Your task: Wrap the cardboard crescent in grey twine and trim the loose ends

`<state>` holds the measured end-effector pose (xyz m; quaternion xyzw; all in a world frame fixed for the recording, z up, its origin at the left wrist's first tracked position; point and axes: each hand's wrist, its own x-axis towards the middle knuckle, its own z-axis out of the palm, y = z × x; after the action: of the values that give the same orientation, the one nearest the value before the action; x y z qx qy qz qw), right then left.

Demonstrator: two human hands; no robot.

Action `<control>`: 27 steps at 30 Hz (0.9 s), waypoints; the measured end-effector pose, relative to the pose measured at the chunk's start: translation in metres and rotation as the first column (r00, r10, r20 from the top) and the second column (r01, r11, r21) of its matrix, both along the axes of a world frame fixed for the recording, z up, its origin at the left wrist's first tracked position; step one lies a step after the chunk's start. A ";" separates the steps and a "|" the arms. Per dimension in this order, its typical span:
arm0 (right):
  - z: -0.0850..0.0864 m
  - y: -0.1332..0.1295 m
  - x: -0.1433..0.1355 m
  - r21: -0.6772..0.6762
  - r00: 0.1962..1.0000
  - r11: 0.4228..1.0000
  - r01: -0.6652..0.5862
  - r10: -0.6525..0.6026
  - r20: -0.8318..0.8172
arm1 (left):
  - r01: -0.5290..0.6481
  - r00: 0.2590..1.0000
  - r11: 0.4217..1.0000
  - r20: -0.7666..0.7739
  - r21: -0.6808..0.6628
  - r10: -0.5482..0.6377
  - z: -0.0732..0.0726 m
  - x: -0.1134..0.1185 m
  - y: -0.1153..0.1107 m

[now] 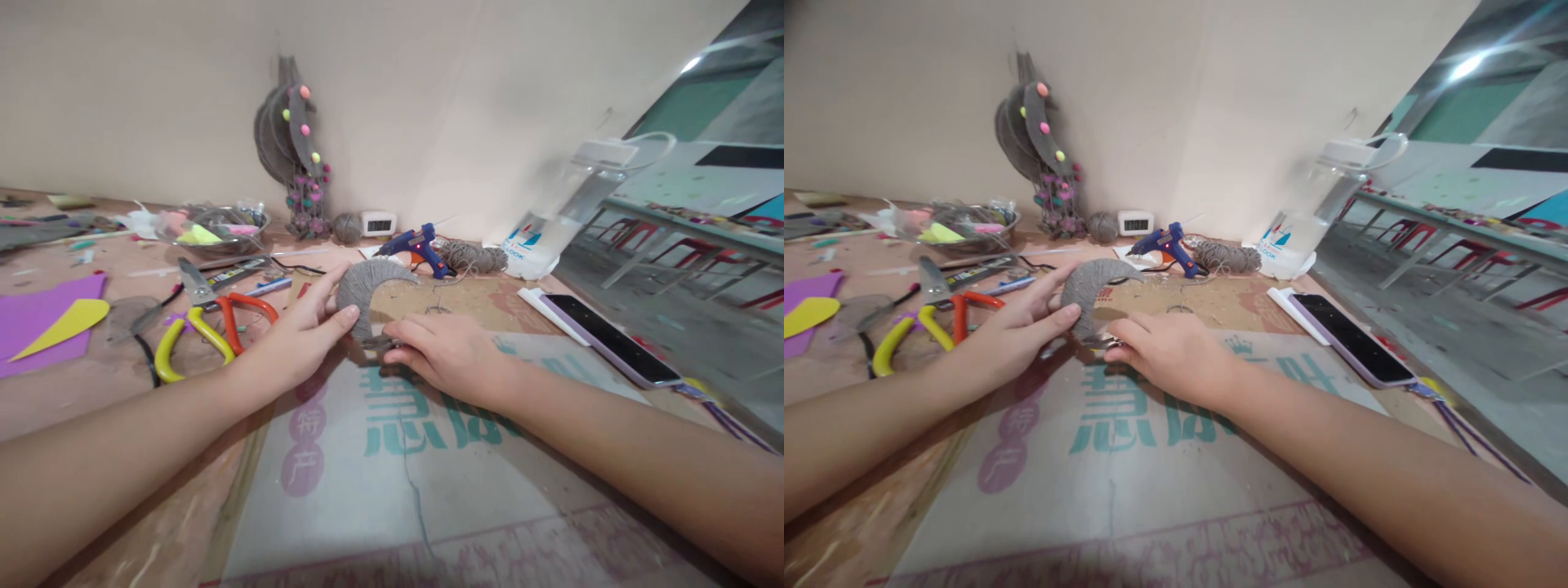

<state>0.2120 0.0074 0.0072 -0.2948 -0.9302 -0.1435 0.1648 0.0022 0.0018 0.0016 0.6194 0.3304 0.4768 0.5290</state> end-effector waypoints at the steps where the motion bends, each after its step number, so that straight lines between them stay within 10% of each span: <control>1: 0.000 0.000 0.000 0.000 1.000 1.000 -0.001 0.001 0.006 | 0.008 1.000 1.000 0.008 -0.009 -0.007 0.000 0.000 0.000; 12: -0.003 0.001 0.001 -0.023 1.000 1.000 -0.001 0.001 0.002 | 0.000 1.000 1.000 0.010 -0.026 0.000 0.000 0.001 0.000; 22: 0.021 0.008 0.012 -0.185 0.772 0.981 0.057 -0.161 -0.614 | -0.076 0.997 0.995 -0.018 -0.062 0.075 0.002 0.002 -0.001; 27: 0.024 0.011 0.017 -0.190 0.915 0.976 0.102 -0.167 -0.366 | -0.087 0.996 0.996 -0.017 -0.025 0.087 -0.001 0.000 0.000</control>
<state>0.2294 0.0181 0.0310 -0.3933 -0.8667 -0.0163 0.3063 0.0020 0.0022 0.0003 0.6012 0.3675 0.4901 0.5131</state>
